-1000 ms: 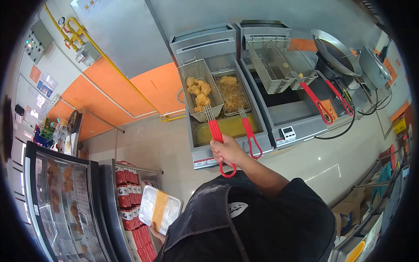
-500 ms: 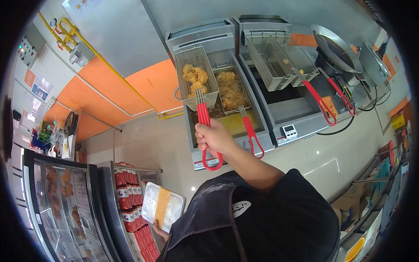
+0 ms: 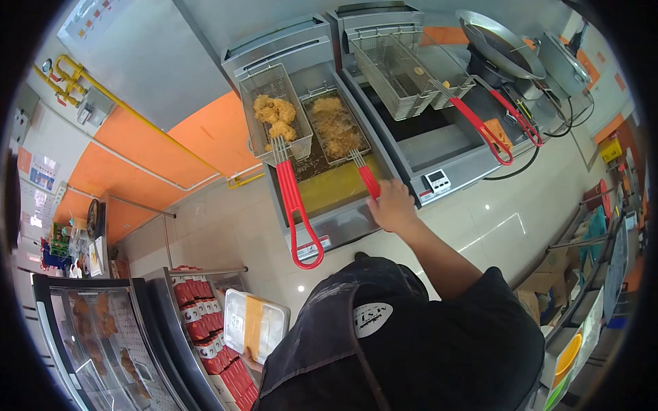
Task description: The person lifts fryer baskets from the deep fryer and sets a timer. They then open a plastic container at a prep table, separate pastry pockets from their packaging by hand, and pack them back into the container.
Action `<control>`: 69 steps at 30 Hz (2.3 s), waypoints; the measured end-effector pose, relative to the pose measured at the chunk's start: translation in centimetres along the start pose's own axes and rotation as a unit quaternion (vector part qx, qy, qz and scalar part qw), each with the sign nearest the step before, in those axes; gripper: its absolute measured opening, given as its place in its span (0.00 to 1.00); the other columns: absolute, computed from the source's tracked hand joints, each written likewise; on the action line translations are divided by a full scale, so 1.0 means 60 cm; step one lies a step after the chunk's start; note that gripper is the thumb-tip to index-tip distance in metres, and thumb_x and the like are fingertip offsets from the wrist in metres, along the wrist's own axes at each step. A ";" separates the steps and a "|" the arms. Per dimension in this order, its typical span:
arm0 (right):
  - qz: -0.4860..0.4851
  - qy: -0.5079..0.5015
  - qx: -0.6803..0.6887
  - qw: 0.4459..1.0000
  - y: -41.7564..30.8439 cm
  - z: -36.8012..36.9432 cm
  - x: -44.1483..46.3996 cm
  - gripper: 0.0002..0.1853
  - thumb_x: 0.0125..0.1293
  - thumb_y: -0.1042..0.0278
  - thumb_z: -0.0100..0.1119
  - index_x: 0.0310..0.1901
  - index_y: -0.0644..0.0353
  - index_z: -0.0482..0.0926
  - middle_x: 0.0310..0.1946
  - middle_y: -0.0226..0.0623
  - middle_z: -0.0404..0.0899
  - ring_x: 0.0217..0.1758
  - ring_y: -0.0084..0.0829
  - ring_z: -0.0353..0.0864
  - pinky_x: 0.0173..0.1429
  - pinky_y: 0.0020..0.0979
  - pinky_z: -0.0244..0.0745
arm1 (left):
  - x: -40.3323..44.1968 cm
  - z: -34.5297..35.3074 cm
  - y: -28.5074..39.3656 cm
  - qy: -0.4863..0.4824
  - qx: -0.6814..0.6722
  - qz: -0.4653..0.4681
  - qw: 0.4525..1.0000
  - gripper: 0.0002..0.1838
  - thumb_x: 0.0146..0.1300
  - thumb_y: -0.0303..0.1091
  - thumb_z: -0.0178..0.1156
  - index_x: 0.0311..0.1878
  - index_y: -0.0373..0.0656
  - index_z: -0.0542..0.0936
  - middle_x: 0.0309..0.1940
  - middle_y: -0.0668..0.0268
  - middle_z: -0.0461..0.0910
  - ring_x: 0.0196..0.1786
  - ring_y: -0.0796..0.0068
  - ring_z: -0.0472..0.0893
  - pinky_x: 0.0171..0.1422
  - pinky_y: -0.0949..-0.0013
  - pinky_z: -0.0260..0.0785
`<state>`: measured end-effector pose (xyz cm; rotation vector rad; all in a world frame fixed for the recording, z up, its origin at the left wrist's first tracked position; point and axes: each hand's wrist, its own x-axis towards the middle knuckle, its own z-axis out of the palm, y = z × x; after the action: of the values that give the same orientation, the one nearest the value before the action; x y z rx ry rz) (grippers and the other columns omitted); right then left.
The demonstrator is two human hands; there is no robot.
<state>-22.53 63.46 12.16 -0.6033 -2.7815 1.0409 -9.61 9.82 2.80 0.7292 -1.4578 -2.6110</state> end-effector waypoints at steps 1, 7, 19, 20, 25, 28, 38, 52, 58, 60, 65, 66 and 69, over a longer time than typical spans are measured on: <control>0.055 -0.063 0.009 0.996 0.016 -0.010 -0.005 0.28 0.71 0.46 0.61 0.57 0.66 0.75 0.52 0.53 0.81 0.49 0.44 0.85 0.54 0.42 0.80 | 0.002 -0.001 -0.001 -0.010 -0.014 0.004 1.000 0.30 0.66 0.48 0.60 0.67 0.42 0.72 0.57 0.60 0.80 0.62 0.62 0.76 0.69 0.59 0.66; 0.232 -0.244 0.534 0.775 0.098 0.009 0.019 0.20 0.74 0.60 0.61 0.61 0.61 0.72 0.47 0.43 0.84 0.43 0.34 0.86 0.43 0.34 0.80 | 0.033 0.054 0.013 -0.098 -0.047 -0.073 0.991 0.33 0.65 0.52 0.59 0.67 0.39 0.72 0.60 0.60 0.78 0.62 0.62 0.76 0.67 0.58 0.66; 0.169 -0.195 0.588 0.766 0.013 -0.023 0.016 0.07 0.76 0.71 0.53 0.41 0.55 0.65 0.25 0.27 0.63 0.21 0.21 0.61 0.24 0.29 0.61 | 0.065 0.094 0.023 -0.138 -0.031 -0.088 0.986 0.47 0.59 0.54 0.60 0.75 0.31 0.61 0.67 0.47 0.71 0.65 0.48 0.75 0.69 0.51 0.70; 0.171 -0.195 0.588 0.766 0.003 -0.042 0.006 0.07 0.76 0.71 0.53 0.41 0.55 0.65 0.25 0.26 0.63 0.21 0.20 0.61 0.24 0.29 0.61 | 0.063 0.095 0.025 -0.139 -0.032 -0.091 0.986 0.47 0.59 0.54 0.60 0.75 0.31 0.61 0.68 0.47 0.71 0.66 0.48 0.75 0.69 0.52 0.70; 0.164 -0.204 0.590 0.764 -0.014 -0.103 -0.032 0.08 0.76 0.69 0.55 0.43 0.55 0.64 0.25 0.25 0.62 0.21 0.18 0.60 0.25 0.27 0.61 | 0.051 0.091 0.021 -0.116 -0.028 -0.087 0.989 0.47 0.59 0.55 0.59 0.75 0.32 0.62 0.67 0.49 0.72 0.65 0.49 0.75 0.69 0.53 0.70; 0.166 -0.200 0.581 0.771 -0.029 -0.129 -0.046 0.08 0.76 0.68 0.55 0.43 0.53 0.65 0.25 0.23 0.62 0.20 0.17 0.60 0.24 0.25 0.60 | 0.053 0.081 0.016 -0.116 -0.040 -0.081 0.989 0.46 0.59 0.55 0.60 0.74 0.32 0.63 0.66 0.50 0.73 0.65 0.50 0.76 0.69 0.52 0.70; 0.185 -0.207 0.549 0.788 -0.037 -0.161 -0.096 0.07 0.77 0.68 0.54 0.44 0.53 0.65 0.25 0.25 0.63 0.20 0.18 0.61 0.23 0.26 0.62 | 0.042 0.110 0.015 -0.122 -0.038 -0.096 0.987 0.44 0.61 0.55 0.59 0.74 0.33 0.64 0.66 0.49 0.74 0.64 0.50 0.77 0.68 0.51 0.71; 0.167 -0.230 0.561 0.777 -0.018 -0.087 -0.153 0.08 0.78 0.65 0.54 0.49 0.55 0.66 0.27 0.28 0.66 0.22 0.21 0.66 0.27 0.31 0.72 | 0.056 0.136 0.006 -0.119 -0.009 -0.090 0.989 0.45 0.63 0.57 0.54 0.74 0.31 0.64 0.66 0.48 0.74 0.65 0.49 0.77 0.67 0.51 0.72; 0.178 -0.221 0.582 0.762 -0.024 -0.070 -0.161 0.08 0.79 0.63 0.54 0.48 0.55 0.66 0.28 0.28 0.68 0.23 0.21 0.68 0.29 0.30 0.73 | 0.089 0.170 -0.004 -0.185 -0.009 -0.109 0.977 0.41 0.64 0.54 0.55 0.72 0.33 0.66 0.66 0.49 0.75 0.64 0.54 0.78 0.69 0.55 0.71; 0.198 -0.204 0.569 0.772 -0.018 -0.068 -0.161 0.07 0.79 0.64 0.53 0.49 0.54 0.67 0.27 0.28 0.69 0.22 0.21 0.68 0.27 0.29 0.72 | 0.098 0.178 -0.009 -0.186 -0.007 -0.118 0.975 0.41 0.64 0.55 0.55 0.73 0.33 0.66 0.66 0.49 0.75 0.64 0.54 0.79 0.69 0.55 0.72; 0.209 -0.203 0.569 0.769 -0.016 -0.084 -0.153 0.06 0.79 0.64 0.54 0.49 0.53 0.69 0.25 0.27 0.69 0.18 0.22 0.67 0.25 0.27 0.68 | 0.126 0.192 -0.025 -0.192 0.015 -0.134 0.972 0.41 0.63 0.55 0.55 0.71 0.31 0.68 0.64 0.48 0.77 0.63 0.53 0.80 0.67 0.56 0.74; 0.210 -0.201 0.572 0.767 -0.017 -0.084 -0.152 0.06 0.79 0.64 0.54 0.49 0.53 0.69 0.24 0.27 0.68 0.18 0.22 0.66 0.24 0.27 0.67 | 0.128 0.197 -0.024 -0.189 0.026 -0.138 0.972 0.41 0.64 0.54 0.54 0.70 0.29 0.68 0.63 0.47 0.77 0.62 0.53 0.80 0.66 0.56 0.74; 0.220 -0.210 0.595 0.744 -0.022 -0.087 -0.152 0.08 0.79 0.63 0.54 0.50 0.56 0.70 0.24 0.25 0.66 0.18 0.19 0.61 0.24 0.26 0.60 | 0.129 0.215 -0.025 -0.181 0.054 -0.142 0.972 0.39 0.65 0.53 0.53 0.67 0.25 0.71 0.60 0.47 0.79 0.59 0.54 0.82 0.63 0.57 0.75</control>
<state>-13.39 62.06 17.32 -0.8256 -1.5047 2.8877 -21.80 18.66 4.41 0.5208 -1.7128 -3.0309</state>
